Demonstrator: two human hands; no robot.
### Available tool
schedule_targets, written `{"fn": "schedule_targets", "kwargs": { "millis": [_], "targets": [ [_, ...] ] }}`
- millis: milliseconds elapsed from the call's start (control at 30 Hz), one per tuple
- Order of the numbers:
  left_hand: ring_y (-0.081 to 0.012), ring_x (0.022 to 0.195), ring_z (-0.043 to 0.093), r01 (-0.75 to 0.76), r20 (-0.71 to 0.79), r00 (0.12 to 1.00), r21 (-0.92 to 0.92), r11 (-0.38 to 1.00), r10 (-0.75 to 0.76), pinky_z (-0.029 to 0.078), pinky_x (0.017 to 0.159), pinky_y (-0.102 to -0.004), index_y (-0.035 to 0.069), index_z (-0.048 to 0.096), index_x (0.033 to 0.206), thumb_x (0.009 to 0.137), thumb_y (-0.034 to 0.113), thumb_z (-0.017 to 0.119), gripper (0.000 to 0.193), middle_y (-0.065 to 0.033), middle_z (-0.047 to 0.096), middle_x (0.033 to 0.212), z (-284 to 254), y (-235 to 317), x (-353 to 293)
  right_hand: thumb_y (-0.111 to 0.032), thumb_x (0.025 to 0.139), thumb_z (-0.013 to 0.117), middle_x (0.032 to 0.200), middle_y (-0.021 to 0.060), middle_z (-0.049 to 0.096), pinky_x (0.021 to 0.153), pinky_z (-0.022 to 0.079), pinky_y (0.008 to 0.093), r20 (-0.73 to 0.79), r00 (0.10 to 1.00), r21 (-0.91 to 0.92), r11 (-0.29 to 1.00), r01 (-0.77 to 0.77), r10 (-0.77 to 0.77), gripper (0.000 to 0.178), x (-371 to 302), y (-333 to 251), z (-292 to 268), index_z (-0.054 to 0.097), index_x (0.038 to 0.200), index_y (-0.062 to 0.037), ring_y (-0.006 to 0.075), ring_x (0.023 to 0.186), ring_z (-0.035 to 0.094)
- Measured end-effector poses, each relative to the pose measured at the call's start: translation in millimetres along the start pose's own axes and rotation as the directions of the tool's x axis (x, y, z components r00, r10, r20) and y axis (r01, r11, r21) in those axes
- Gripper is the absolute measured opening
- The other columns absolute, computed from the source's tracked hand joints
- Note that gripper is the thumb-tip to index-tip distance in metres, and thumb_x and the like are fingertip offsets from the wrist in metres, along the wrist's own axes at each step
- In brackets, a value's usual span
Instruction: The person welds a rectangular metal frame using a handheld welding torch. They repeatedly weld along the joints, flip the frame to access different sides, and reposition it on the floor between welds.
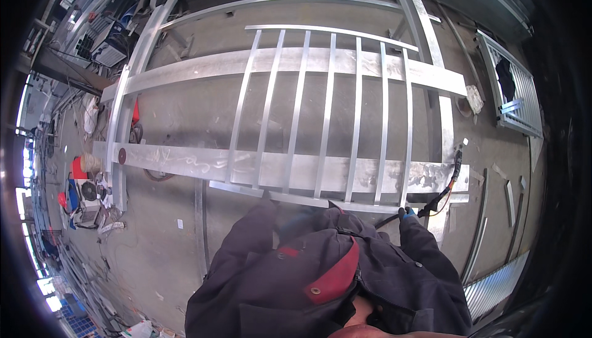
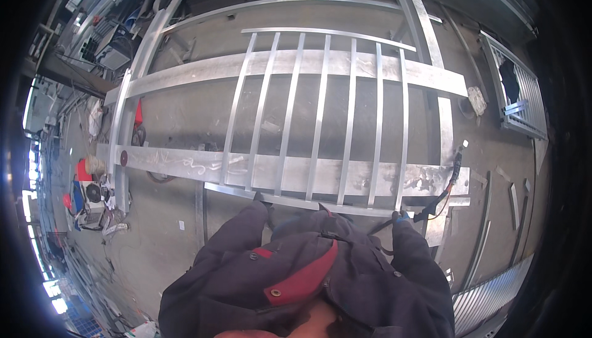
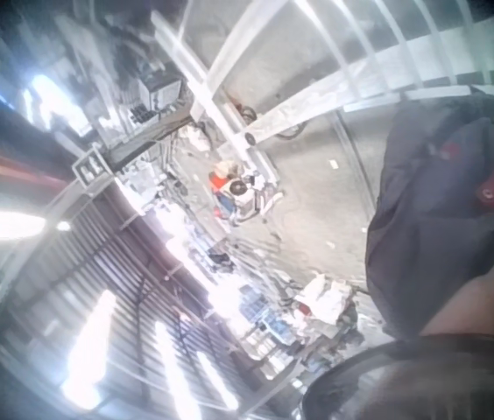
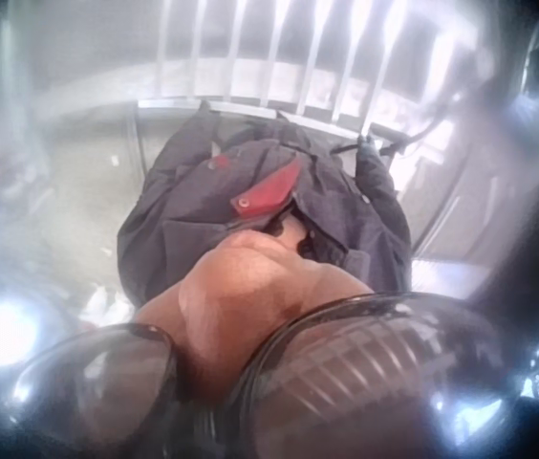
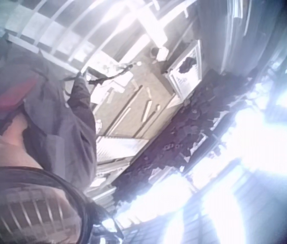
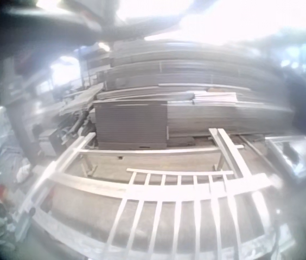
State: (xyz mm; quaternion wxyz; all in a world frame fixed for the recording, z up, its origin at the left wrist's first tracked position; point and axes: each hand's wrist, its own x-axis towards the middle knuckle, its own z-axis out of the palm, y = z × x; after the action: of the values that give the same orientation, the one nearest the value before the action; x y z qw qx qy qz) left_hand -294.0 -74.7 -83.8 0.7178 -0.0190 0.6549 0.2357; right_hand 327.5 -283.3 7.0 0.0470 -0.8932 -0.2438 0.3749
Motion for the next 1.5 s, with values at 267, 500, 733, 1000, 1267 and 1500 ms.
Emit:
{"fn": "schedule_targets", "kwargs": {
  "millis": [267, 500, 733, 1000, 1267, 1500],
  "targets": [
    [-0.0297, 0.132, 0.052, 0.030, -0.061, 0.995, -0.546, 0.837, -0.075, 0.044, 0.112, -0.0524, 0.018, 0.048, 0.150, 0.097, 0.065, 0.059, 0.071, -0.0080, 0.055, 0.145, 39, 7, 2, -0.052, 0.097, 0.061, 0.135, 0.0293, 0.064, 0.107, 0.048, 0.0486, -0.053, 0.995, 0.068, 0.994, -0.083, 0.087, 0.074, -9, 26, -5, 0.051, 0.148, 0.0003, 0.0445, 0.128, 0.061],
    [-0.0366, 0.132, 0.056, -0.014, -0.193, 0.978, -0.451, 0.892, -0.082, 0.052, 0.106, -0.0569, 0.012, 0.046, 0.150, 0.097, 0.066, 0.058, 0.076, -0.0148, 0.054, 0.147, 37, 7, 10, -0.056, 0.096, 0.061, 0.142, 0.0233, 0.062, 0.112, 0.041, 0.0536, -0.093, 0.928, 0.309, 0.896, -0.319, 0.362, 0.077, 6, 51, -5, 0.046, 0.154, -0.0073, 0.0401, 0.134, 0.057],
    [-0.0373, 0.127, 0.059, 0.031, -0.172, 0.980, -0.376, 0.926, -0.102, 0.053, 0.105, -0.0593, 0.013, 0.049, 0.147, 0.099, 0.061, 0.060, 0.070, -0.0149, 0.059, 0.140, 30, 5, -8, -0.068, 0.092, 0.064, 0.137, 0.0148, 0.065, 0.100, 0.048, 0.0579, 0.205, 0.689, 0.816, 0.267, -0.513, 0.695, 0.079, 23, 38, -15, 0.053, 0.145, -0.0101, 0.0355, 0.118, 0.066],
    [-0.0358, 0.128, 0.058, 0.061, -0.220, 0.958, -0.472, 0.879, -0.184, 0.056, 0.102, -0.0585, 0.013, 0.050, 0.146, 0.100, 0.053, 0.065, 0.063, -0.0133, 0.057, 0.143, 56, 1, -55, -0.076, 0.088, 0.064, 0.142, 0.0096, 0.062, 0.100, 0.048, 0.0626, 0.452, 0.776, 0.891, -0.176, -0.419, 0.441, 0.085, 48, 34, -10, 0.053, 0.147, -0.0151, 0.0360, 0.120, 0.066],
    [-0.0375, 0.124, 0.062, -0.003, -0.252, 0.962, -0.395, 0.919, -0.105, 0.058, 0.099, -0.0575, 0.013, 0.050, 0.144, 0.099, 0.050, 0.067, 0.061, -0.0157, 0.060, 0.138, 55, 3, -79, -0.074, 0.089, 0.064, 0.142, 0.0106, 0.062, 0.102, 0.047, 0.0622, 0.447, 0.784, 0.895, -0.218, -0.390, 0.432, 0.085, 71, 41, 5, 0.053, 0.148, -0.0151, 0.0362, 0.122, 0.065],
    [-0.0380, 0.127, 0.061, 0.049, -0.087, 0.992, -0.375, 0.926, -0.088, 0.052, 0.106, -0.0548, 0.007, 0.044, 0.147, 0.099, 0.050, 0.066, 0.068, -0.0184, 0.061, 0.139, 56, 10, -78, -0.073, 0.089, 0.065, 0.142, 0.0114, 0.063, 0.104, 0.047, 0.0618, 0.442, 0.785, 0.897, -0.234, -0.376, 0.434, 0.084, 75, 50, 10, 0.053, 0.149, -0.0151, 0.0364, 0.124, 0.064]
  ]
}}
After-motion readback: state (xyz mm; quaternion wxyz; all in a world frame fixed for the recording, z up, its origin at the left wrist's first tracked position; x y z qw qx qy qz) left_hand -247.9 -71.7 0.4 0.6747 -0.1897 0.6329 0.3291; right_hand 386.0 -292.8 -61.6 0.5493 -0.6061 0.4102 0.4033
